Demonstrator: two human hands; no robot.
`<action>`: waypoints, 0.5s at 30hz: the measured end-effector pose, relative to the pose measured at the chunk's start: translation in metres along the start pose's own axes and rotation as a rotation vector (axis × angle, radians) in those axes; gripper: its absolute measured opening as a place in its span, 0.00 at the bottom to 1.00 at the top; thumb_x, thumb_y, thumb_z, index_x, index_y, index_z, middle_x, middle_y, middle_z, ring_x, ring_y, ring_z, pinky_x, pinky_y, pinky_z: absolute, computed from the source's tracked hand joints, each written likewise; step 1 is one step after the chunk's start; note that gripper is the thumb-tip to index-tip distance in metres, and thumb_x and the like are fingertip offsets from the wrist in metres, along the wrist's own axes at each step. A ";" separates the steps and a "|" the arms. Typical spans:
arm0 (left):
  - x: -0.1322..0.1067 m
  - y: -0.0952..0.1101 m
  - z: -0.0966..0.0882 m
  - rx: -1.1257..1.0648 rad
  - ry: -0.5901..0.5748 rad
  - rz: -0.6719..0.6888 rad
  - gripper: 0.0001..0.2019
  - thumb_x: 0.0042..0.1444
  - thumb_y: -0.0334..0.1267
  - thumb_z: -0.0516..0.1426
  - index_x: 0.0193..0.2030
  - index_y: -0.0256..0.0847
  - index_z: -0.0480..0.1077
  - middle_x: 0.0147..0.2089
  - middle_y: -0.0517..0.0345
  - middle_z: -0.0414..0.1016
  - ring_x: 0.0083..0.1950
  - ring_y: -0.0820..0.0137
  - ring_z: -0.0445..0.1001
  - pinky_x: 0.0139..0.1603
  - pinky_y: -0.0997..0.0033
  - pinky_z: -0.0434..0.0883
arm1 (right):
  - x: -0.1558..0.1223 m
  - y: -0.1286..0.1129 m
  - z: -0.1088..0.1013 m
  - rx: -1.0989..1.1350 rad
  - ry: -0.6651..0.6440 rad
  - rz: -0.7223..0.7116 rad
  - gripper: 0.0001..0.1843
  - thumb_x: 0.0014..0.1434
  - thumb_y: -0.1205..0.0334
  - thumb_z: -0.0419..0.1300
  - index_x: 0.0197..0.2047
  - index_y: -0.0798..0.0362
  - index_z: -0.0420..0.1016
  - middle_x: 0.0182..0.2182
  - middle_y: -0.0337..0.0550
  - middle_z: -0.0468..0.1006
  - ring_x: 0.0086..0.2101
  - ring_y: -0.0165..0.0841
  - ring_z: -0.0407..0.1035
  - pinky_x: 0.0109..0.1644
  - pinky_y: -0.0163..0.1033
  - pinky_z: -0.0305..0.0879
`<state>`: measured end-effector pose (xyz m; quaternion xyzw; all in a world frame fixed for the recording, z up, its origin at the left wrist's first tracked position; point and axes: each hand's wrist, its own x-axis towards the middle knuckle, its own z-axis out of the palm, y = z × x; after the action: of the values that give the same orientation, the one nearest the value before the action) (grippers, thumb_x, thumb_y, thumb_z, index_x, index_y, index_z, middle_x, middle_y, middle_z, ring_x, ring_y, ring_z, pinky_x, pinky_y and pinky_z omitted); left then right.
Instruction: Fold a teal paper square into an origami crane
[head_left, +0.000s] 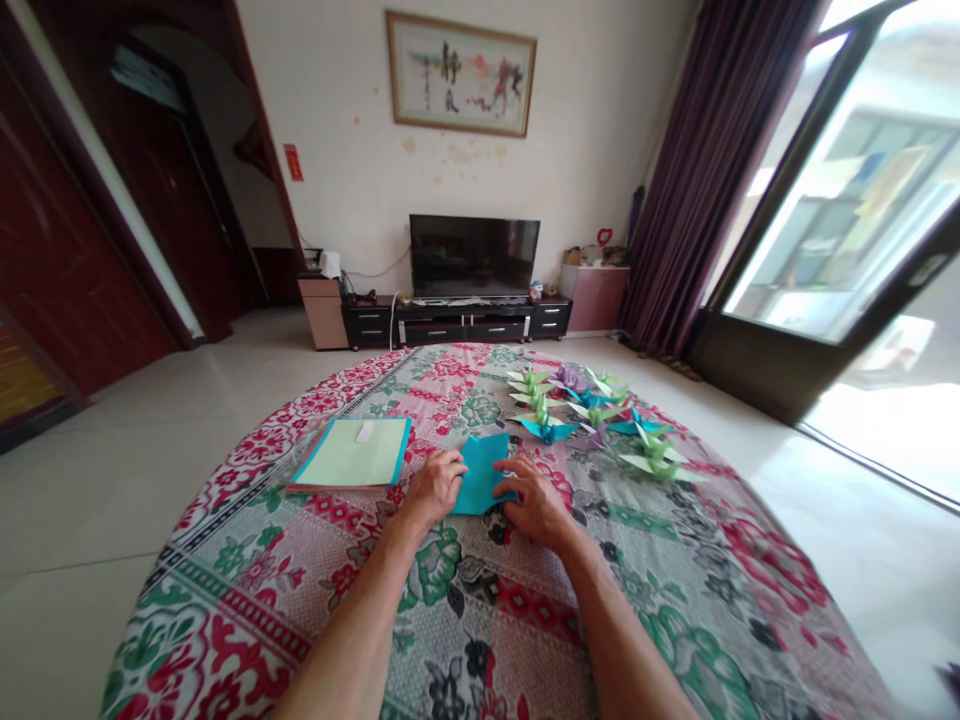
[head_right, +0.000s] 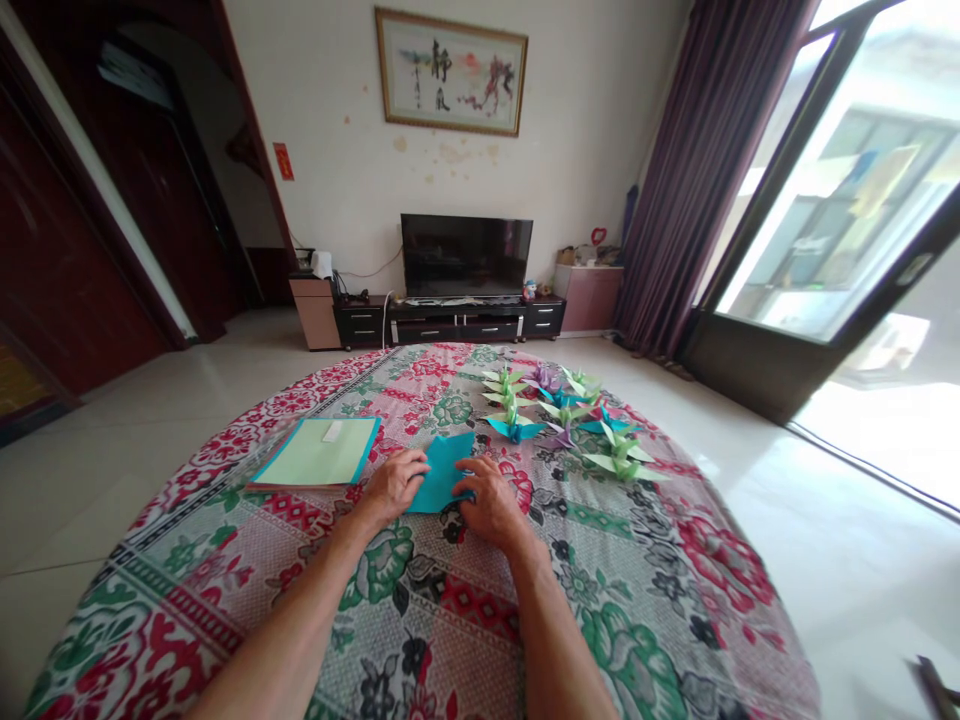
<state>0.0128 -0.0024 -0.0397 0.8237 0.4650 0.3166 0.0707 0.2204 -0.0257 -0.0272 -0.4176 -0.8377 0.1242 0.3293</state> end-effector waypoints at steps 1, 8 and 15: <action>0.000 0.000 -0.001 0.007 -0.007 -0.003 0.13 0.53 0.30 0.50 0.37 0.42 0.76 0.43 0.52 0.73 0.46 0.66 0.68 0.52 0.63 0.65 | 0.000 -0.001 -0.002 -0.005 -0.018 0.008 0.18 0.40 0.76 0.53 0.31 0.49 0.77 0.47 0.43 0.72 0.49 0.38 0.63 0.57 0.49 0.53; 0.000 0.003 -0.005 0.063 -0.033 -0.037 0.13 0.54 0.32 0.51 0.34 0.43 0.77 0.37 0.53 0.72 0.42 0.66 0.67 0.47 0.66 0.65 | -0.001 -0.001 -0.011 -0.025 -0.060 0.097 0.20 0.41 0.72 0.57 0.39 0.49 0.77 0.41 0.43 0.73 0.42 0.36 0.67 0.49 0.41 0.60; 0.000 0.004 -0.005 0.072 -0.077 -0.089 0.13 0.55 0.33 0.50 0.34 0.43 0.77 0.34 0.54 0.71 0.37 0.69 0.69 0.41 0.71 0.65 | -0.002 0.003 -0.009 -0.082 -0.046 0.080 0.15 0.43 0.72 0.55 0.31 0.45 0.78 0.43 0.38 0.76 0.48 0.39 0.64 0.55 0.47 0.53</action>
<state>0.0128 -0.0057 -0.0337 0.8160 0.5090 0.2642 0.0730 0.2293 -0.0258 -0.0227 -0.4610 -0.8321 0.1123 0.2872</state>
